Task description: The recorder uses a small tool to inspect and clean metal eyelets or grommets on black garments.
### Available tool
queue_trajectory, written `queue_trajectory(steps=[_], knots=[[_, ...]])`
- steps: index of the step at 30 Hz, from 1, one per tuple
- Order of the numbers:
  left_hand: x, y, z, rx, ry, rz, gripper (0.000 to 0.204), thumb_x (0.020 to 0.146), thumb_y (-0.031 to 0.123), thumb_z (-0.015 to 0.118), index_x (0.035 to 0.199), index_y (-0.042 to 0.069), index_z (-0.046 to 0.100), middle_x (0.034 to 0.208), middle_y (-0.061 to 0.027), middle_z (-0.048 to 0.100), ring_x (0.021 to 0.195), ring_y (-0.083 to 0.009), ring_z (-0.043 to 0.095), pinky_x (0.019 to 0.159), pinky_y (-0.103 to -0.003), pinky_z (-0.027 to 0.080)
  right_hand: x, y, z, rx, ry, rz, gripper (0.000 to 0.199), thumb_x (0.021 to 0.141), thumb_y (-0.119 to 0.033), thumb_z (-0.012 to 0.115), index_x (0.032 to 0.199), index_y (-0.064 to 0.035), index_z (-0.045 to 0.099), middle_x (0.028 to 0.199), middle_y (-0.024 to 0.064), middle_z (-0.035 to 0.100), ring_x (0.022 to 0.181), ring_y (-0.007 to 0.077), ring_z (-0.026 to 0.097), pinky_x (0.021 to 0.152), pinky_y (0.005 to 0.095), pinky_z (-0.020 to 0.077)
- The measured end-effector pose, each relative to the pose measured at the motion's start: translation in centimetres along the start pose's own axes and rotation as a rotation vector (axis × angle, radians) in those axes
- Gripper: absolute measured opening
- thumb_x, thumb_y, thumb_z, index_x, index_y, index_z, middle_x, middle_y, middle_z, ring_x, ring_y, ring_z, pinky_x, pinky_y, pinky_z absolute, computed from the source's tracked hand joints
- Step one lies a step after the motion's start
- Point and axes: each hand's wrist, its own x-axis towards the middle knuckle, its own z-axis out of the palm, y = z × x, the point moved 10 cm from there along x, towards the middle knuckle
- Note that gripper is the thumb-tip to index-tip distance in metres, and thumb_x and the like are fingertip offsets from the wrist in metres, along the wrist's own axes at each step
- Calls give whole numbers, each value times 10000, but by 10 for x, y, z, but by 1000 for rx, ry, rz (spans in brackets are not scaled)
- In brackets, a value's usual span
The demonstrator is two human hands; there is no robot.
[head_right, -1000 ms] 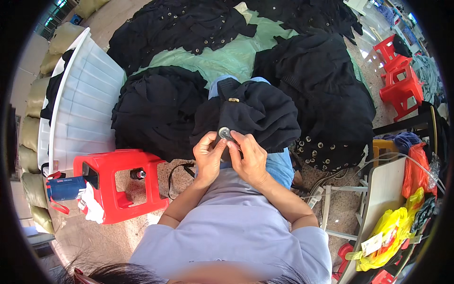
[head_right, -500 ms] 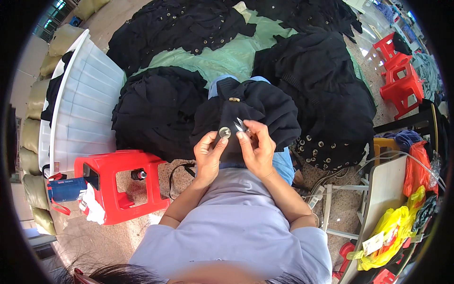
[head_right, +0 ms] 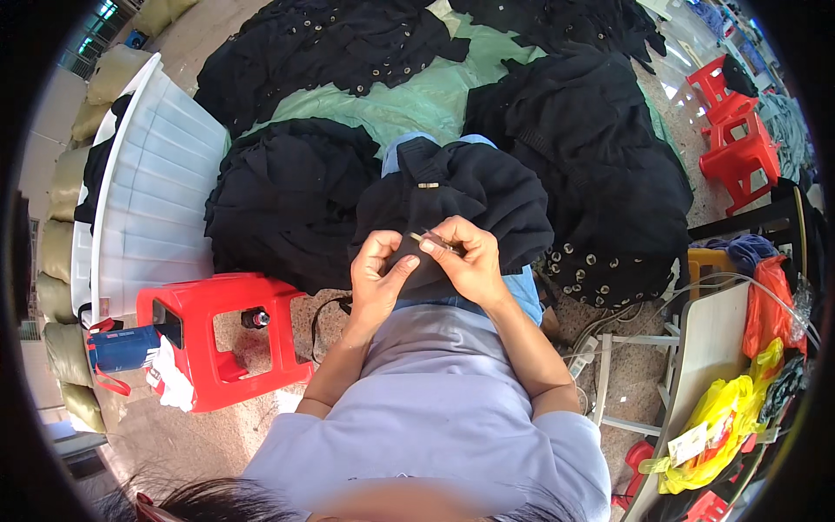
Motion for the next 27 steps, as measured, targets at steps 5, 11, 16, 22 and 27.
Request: queue_trajectory(steps=[5,11,16,22,27], knots=[[3,2,3,-46,-5,-54,412,821,-8,715,1218,7,605,944,-27,616,885,-83,562,815,-219,460,-1,15,-2,98,-1,127,89,906,-71,688,852,-20,640,726,-49,584,645,10,450,590,177,363],[0,0,-3,173,57,-24,223,841,15,701,1055,-40,666,968,-73,711,879,-88,623,793,-241,499,-3,29,2,161,-11,225,118,937,-119,660,986,-23,613,785,-43,555,670,21,439,620,179,365],[-2,-8,-11,69,150,-58,212,867,6,681,1074,-39,671,980,-29,702,874,-62,603,793,-217,485,-5,-6,-8,-304,0,-53,372,1048,-314,377,1239,-11,477,830,63,540,704,121,512,664,259,425],[-4,-8,-6,-95,119,-77,217,903,5,646,1116,-34,658,994,-15,693,872,-42,594,792,-202,481,-16,-36,2,-674,12,-294,242,987,-204,488,1116,-8,545,787,119,603,676,249,615,649,328,484],[-4,-10,-4,-158,104,-89,220,914,3,627,1130,-37,650,1002,-23,689,876,-49,600,793,-205,488,-17,-54,8,-732,56,-425,156,803,-53,709,938,-20,639,742,92,616,623,227,624,564,303,487]])
